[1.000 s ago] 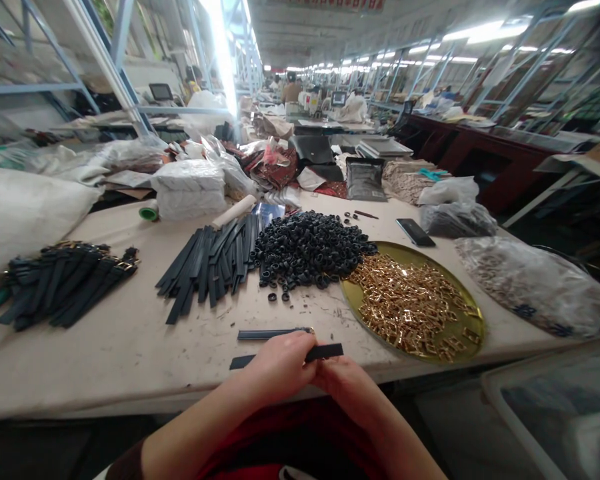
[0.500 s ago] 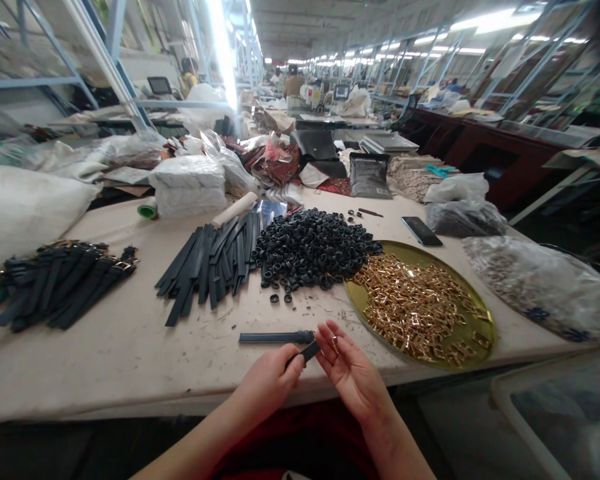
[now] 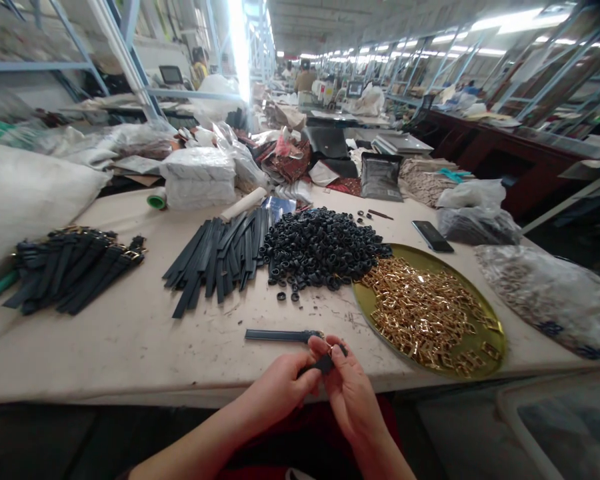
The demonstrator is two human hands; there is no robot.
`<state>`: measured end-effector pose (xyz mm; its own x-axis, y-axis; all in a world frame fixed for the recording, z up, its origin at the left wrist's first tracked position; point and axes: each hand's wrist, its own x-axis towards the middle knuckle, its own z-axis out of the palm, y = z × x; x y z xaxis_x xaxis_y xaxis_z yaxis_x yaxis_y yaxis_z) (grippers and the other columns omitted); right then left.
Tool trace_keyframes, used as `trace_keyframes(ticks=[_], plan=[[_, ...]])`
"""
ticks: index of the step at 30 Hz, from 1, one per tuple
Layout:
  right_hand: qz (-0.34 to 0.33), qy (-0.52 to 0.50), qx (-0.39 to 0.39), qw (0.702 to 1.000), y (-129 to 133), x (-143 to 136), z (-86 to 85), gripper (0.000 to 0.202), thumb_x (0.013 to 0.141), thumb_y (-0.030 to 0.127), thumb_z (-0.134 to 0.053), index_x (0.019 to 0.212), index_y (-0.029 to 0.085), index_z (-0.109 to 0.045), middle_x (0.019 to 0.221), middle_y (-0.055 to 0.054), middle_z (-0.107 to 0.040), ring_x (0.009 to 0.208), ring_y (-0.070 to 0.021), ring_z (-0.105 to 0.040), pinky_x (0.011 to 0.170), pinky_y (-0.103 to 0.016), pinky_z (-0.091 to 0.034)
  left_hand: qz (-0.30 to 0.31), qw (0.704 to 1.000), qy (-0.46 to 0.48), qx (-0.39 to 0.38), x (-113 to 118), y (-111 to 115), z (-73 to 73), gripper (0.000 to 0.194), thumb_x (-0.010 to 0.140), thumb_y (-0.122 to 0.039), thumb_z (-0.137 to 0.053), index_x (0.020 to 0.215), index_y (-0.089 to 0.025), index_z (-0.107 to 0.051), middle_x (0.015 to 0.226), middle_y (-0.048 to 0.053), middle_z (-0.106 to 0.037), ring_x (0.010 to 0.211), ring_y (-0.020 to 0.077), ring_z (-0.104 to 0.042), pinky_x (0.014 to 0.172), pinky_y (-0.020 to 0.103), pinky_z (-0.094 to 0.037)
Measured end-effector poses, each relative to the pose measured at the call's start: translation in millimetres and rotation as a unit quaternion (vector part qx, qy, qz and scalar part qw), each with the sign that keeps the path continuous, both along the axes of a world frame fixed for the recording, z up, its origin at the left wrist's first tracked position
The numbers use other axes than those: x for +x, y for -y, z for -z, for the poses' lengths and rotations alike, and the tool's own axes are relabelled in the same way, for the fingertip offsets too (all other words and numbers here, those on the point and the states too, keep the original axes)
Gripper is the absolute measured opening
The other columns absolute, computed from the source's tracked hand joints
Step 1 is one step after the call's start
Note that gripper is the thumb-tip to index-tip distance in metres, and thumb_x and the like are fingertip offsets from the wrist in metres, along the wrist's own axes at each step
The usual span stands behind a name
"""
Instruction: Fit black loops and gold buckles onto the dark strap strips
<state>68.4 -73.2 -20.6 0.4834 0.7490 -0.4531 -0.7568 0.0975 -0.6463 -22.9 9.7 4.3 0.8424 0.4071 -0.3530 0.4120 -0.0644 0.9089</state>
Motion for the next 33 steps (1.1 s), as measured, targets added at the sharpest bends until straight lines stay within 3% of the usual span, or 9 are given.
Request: trace_keyframes(ticks=[4,9,14,17,25,30,33], plan=[[-0.052,0.089,-0.004,0.995,1.0,-10.5,0.6,0.028,0.076,0.039,-0.056,0.099,0.022,-0.056,0.101,-0.004,-0.065,0.095,-0.0174,-0.056,0.083,-0.031,-0.042,-0.028,0.998,0.021,-0.053,0.6,-2.0,-0.5,0.025,0.079,-0.037,-0.043,0.070,-0.015,-0.050,0.062,-0.003,-0.048,0.052,0.0084,-0.042,0.047,0.019,-0.032],[-0.071,0.235,-0.092,0.965,10.2,-4.5,2.2,0.030,0.075,0.041,-0.057,0.096,0.020,-0.060,0.093,-0.003,-0.063,0.090,-0.0170,-0.054,0.085,-0.028,-0.038,-0.035,0.992,0.007,-0.121,0.1,-4.6,0.8,0.033,0.077,-0.046,-0.041,0.068,-0.015,-0.048,0.060,-0.003,-0.049,0.046,0.0071,-0.038,0.042,0.019,-0.030],[-0.077,0.163,-0.076,0.981,15.4,5.3,-0.9,0.025,0.074,0.040,-0.058,0.088,0.020,-0.058,0.069,0.003,-0.056,0.063,-0.0105,-0.048,0.064,-0.024,-0.040,-0.053,0.993,-0.022,-0.108,-1.9,-3.2,1.5,0.030,0.075,-0.043,-0.043,0.070,-0.014,-0.051,0.059,-0.003,-0.050,0.046,0.0072,-0.039,0.042,0.019,-0.029],[-0.095,0.163,-0.070,0.980,16.4,6.2,-4.8,0.021,0.072,0.037,-0.061,0.077,0.018,-0.056,0.064,0.004,-0.053,0.061,-0.0089,-0.045,0.061,-0.022,-0.038,-0.049,0.995,-0.030,-0.087,-3.2,-1.7,4.8,0.029,0.076,-0.041,-0.043,0.070,-0.014,-0.053,0.058,-0.004,-0.050,0.046,0.0071,-0.038,0.042,0.019,-0.026],[-0.125,0.164,-0.054,0.977,18.0,7.1,-3.5,0.022,0.075,0.039,-0.056,0.075,0.017,-0.055,0.062,0.004,-0.053,0.060,-0.0094,-0.046,0.062,-0.023,-0.039,-0.053,0.993,-0.012,-0.108,-2.5,1.7,3.7,0.023,0.075,-0.036,-0.045,0.069,-0.015,-0.051,0.057,-0.005,-0.048,0.046,0.0064,-0.037,0.042,0.018,-0.026],[-0.089,0.305,-0.114,0.941,18.3,9.8,-8.1,0.028,0.071,0.045,-0.058,0.073,0.018,-0.054,0.060,0.002,-0.056,0.059,-0.0125,-0.050,0.059,-0.024,-0.039,-0.060,0.993,-0.018,-0.104,0.7,3.9,5.2,0.024,0.075,-0.037,-0.044,0.070,-0.015,-0.052,0.058,-0.004,-0.049,0.044,0.0067,-0.036,0.040,0.018,-0.028],[-0.094,0.314,-0.121,0.937,18.4,12.5,-12.0,0.030,0.070,0.047,-0.058,0.072,0.018,-0.053,0.062,0.001,-0.057,0.059,-0.0133,-0.051,0.059,-0.025,-0.039,-0.063,0.994,-0.013,-0.091,2.3,6.5,6.3,0.025,0.076,-0.037,-0.043,0.070,-0.015,-0.051,0.058,-0.004,-0.049,0.044,0.0069,-0.037,0.041,0.018,-0.028]])
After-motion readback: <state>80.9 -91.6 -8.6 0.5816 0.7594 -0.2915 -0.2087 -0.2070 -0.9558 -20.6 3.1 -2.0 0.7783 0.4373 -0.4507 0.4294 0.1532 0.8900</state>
